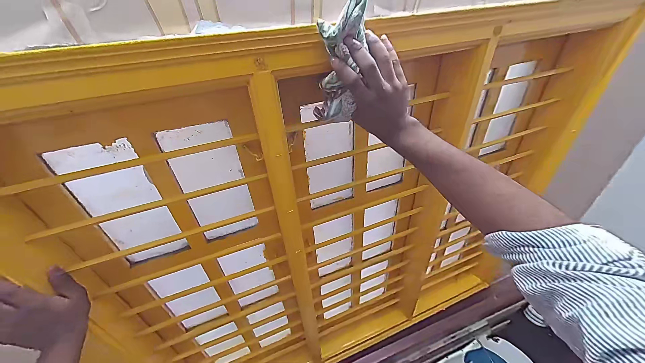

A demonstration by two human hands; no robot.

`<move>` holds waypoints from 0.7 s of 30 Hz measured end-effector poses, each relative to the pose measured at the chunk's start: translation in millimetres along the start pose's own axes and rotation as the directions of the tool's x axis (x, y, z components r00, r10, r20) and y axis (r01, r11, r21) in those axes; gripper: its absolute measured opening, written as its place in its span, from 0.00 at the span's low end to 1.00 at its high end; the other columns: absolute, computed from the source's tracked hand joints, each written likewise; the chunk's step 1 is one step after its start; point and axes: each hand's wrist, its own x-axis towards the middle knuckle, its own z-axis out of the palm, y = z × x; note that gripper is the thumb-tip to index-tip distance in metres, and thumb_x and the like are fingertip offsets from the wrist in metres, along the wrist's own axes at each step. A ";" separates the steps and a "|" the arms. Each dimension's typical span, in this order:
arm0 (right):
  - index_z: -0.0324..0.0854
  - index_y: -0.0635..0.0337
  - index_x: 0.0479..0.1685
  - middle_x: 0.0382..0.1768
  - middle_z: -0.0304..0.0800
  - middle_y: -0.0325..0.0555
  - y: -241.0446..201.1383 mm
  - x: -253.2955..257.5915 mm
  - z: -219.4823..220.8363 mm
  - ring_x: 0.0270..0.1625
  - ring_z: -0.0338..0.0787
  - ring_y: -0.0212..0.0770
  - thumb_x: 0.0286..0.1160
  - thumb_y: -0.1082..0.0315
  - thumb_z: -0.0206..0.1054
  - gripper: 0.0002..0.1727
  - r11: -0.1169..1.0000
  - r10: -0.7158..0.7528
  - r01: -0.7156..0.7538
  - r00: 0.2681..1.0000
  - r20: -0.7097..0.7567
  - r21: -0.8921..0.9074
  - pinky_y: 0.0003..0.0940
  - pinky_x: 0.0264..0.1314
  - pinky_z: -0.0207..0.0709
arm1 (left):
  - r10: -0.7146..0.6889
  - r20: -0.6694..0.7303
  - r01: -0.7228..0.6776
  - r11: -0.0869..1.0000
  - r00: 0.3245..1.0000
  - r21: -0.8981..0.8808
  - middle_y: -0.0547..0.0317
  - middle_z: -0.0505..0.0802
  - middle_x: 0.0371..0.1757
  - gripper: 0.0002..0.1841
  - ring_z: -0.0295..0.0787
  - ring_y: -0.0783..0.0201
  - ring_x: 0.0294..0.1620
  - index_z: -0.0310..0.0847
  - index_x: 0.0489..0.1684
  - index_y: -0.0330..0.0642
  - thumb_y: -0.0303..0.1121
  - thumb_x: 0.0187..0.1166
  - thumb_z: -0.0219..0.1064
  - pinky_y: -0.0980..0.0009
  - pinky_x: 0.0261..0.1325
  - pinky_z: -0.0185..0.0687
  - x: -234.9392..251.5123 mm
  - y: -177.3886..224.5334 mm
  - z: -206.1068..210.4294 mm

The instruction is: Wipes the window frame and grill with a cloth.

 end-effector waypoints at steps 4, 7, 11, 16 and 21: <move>0.79 0.48 0.76 0.79 0.79 0.55 -40.0 27.4 8.3 0.84 0.73 0.65 0.75 0.62 0.72 0.27 0.996 0.056 -0.052 0.996 -0.068 0.068 0.65 0.87 0.61 | 0.000 -0.036 0.001 1.000 0.999 0.024 0.31 0.64 0.89 0.40 0.57 0.37 0.92 0.55 0.91 0.31 0.56 0.89 0.50 0.46 0.91 0.51 -3.1 5.3 -1.3; 0.81 0.46 0.74 0.78 0.82 0.51 -55.1 37.8 12.1 0.82 0.75 0.61 0.78 0.63 0.69 0.23 0.993 -0.018 0.032 0.992 -0.124 0.114 0.61 0.84 0.65 | 0.025 -0.053 -0.023 0.999 0.998 0.041 0.29 0.64 0.89 0.41 0.56 0.36 0.92 0.54 0.91 0.30 0.56 0.88 0.51 0.47 0.92 0.49 -2.1 2.9 -0.5; 0.81 0.47 0.71 0.73 0.84 0.55 -44.0 33.2 1.5 0.75 0.80 0.61 0.68 0.50 0.76 0.30 0.992 0.095 -0.074 0.973 -0.208 0.104 0.57 0.73 0.71 | 0.034 -0.060 -0.034 0.999 0.998 0.009 0.31 0.63 0.90 0.41 0.53 0.38 0.93 0.53 0.92 0.33 0.55 0.88 0.52 0.46 0.93 0.47 -3.1 -10.4 9.0; 0.74 0.45 0.80 0.81 0.75 0.56 -20.8 11.6 -3.2 0.81 0.73 0.64 0.65 0.45 0.76 0.39 0.977 0.213 -0.213 0.977 0.005 0.011 0.62 0.74 0.69 | 0.008 -0.016 -0.007 1.000 1.000 0.023 0.33 0.63 0.91 0.41 0.54 0.38 0.92 0.51 0.93 0.34 0.57 0.89 0.49 0.45 0.92 0.48 -7.1 -17.4 13.0; 0.76 0.50 0.75 0.82 0.73 0.62 -20.1 9.6 22.6 0.88 0.64 0.70 0.65 0.57 0.78 0.34 0.995 0.062 -0.055 0.994 -0.092 0.078 0.69 0.87 0.57 | -0.008 -0.006 0.008 1.000 1.000 0.018 0.33 0.64 0.90 0.40 0.55 0.39 0.92 0.53 0.92 0.34 0.57 0.89 0.50 0.45 0.92 0.48 -5.1 -9.2 8.7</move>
